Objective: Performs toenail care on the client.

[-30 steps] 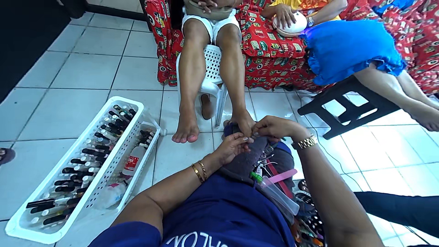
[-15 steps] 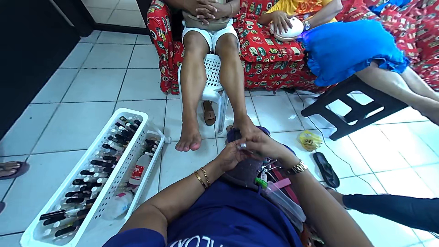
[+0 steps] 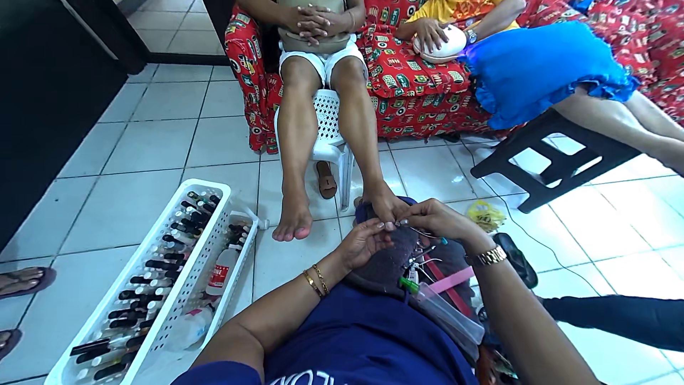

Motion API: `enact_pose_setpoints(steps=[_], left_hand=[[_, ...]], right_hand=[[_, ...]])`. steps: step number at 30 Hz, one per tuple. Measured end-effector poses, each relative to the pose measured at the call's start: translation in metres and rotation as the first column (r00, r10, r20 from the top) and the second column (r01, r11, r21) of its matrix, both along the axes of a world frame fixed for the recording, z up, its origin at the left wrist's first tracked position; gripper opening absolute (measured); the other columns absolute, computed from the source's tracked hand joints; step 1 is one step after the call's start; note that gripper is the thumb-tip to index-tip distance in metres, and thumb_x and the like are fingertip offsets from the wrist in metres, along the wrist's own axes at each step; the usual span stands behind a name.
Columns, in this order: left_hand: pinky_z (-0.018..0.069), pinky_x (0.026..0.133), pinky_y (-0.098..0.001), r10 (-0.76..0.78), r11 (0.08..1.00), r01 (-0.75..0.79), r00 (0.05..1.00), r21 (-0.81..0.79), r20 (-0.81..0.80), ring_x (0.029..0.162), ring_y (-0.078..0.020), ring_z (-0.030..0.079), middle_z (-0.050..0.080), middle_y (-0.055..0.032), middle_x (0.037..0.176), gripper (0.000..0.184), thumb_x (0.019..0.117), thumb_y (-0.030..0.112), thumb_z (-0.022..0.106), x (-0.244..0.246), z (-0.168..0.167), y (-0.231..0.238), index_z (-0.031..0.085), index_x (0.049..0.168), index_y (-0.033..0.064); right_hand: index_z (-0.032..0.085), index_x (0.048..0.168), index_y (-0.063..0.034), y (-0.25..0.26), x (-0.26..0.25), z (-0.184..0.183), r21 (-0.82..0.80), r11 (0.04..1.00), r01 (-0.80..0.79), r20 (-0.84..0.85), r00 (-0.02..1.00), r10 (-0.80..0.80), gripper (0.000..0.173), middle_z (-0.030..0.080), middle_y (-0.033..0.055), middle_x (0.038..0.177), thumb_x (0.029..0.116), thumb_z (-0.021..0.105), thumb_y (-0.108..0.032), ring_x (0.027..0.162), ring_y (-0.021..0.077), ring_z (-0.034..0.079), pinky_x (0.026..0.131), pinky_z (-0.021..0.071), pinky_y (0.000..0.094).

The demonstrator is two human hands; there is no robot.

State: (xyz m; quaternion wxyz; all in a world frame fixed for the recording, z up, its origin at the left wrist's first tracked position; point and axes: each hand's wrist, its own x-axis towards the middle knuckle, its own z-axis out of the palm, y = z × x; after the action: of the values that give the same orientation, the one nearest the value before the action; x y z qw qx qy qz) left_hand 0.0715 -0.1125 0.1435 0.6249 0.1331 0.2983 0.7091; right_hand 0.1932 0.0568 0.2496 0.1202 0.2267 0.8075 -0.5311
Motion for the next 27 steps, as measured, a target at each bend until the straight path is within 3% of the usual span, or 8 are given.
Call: enact_pose_setpoints(steps=[7, 15, 21, 27], left_hand=[[0.0588, 0.082, -0.0287, 0.008, 1.0, -0.009, 1.0, -0.006, -0.008, 0.08, -0.0118, 0.069, 0.07, -0.0032, 0.093, 0.028, 0.1084, 0.007, 0.037, 0.001, -0.001, 0.0, 0.064, 0.102, 0.0062], [0.0592, 0.081, -0.0289, 0.016, 1.0, -0.016, 1.0, -0.01, 0.0, 0.079, -0.0123, 0.069, 0.071, -0.0037, 0.093, 0.027, 0.1082, 0.006, 0.038, 0.001, 0.002, 0.0, 0.063, 0.101, 0.0061], [0.0588, 0.081, -0.0291, 0.017, 1.0, -0.017, 1.0, 0.004, -0.001, 0.079, -0.0122, 0.068, 0.07, -0.0036, 0.095, 0.025, 0.1076, 0.006, 0.039, 0.002, 0.001, -0.001, 0.063, 0.104, 0.0061], [0.0587, 0.081, -0.0293, 0.027, 1.0, -0.027, 1.0, -0.009, -0.014, 0.079, -0.0119, 0.068, 0.07, -0.0031, 0.094, 0.024, 0.1074, 0.005, 0.039, 0.003, 0.003, 0.0, 0.063, 0.103, 0.0065]], right_hand=[[0.072, 0.101, 0.0008, -0.005, 0.0, -0.002, 0.02, 0.999, 0.03, -0.022, 0.999, -0.03, 0.02, 0.061, -0.0017, 0.06, 0.1049, 0.053, -0.007, 0.046, 0.0021, 0.056, 0.047, 0.0487, 0.0176], [0.07, 0.098, 0.0, -0.016, -0.002, 0.0, 0.102, 0.989, 0.105, 0.013, 0.994, -0.106, 0.021, 0.057, -0.0007, 0.059, 0.1057, 0.056, -0.012, 0.042, 0.0029, 0.048, 0.044, 0.0436, 0.019], [0.068, 0.093, -0.0037, -0.003, 0.004, -0.011, -0.055, 0.996, 0.073, -0.097, 0.992, -0.078, 0.018, 0.055, -0.0061, 0.059, 0.104, 0.055, -0.011, 0.042, -0.0009, 0.043, 0.042, 0.0383, 0.016], [0.071, 0.101, 0.0002, -0.014, 0.001, 0.007, 0.205, 0.979, 0.0, -0.008, 1.0, 0.001, 0.02, 0.059, -0.0004, 0.065, 0.1045, 0.057, -0.013, 0.047, 0.0016, 0.049, 0.05, 0.0456, 0.02]])
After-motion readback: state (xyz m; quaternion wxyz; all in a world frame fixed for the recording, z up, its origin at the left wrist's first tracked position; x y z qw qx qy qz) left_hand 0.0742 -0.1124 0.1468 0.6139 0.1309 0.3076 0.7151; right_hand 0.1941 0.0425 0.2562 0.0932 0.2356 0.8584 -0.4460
